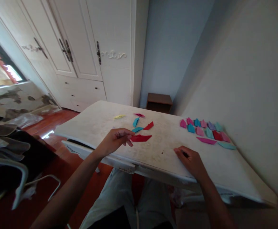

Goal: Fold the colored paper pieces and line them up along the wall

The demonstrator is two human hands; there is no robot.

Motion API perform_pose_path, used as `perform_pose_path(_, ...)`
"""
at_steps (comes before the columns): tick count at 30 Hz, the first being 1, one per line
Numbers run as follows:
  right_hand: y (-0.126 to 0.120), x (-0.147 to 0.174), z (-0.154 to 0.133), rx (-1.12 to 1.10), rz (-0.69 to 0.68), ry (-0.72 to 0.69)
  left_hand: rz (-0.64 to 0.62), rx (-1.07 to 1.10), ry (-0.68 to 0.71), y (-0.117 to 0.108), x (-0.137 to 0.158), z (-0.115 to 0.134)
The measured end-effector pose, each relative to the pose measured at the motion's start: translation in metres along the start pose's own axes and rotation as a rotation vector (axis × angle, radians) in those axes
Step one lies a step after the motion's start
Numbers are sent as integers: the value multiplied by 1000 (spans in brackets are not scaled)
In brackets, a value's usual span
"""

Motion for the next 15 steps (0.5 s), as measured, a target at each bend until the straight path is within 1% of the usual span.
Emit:
perform_pose_path(4,1,-1,0,-8,17,-3,-55,136,26,46,-33,11)
perform_pose_path(8,1,0,-2,10,18,-23,-121,162,11,91,-66,16)
perform_pose_path(11,2,1,-5,33,8,-45,-152,179,12,124,-91,12)
perform_pose_path(15,3,2,-7,1,-23,-72,-205,188,-7,168,-124,-5)
Point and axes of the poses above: each hand's wrist, its own x-axis away from the middle knuckle, its own y-axis out of the palm, z = x × y, the point moved 4 cm from there along -x, towards the middle knuckle, and after that the axes turned 14 degrees about y, right-handed, at the moved point
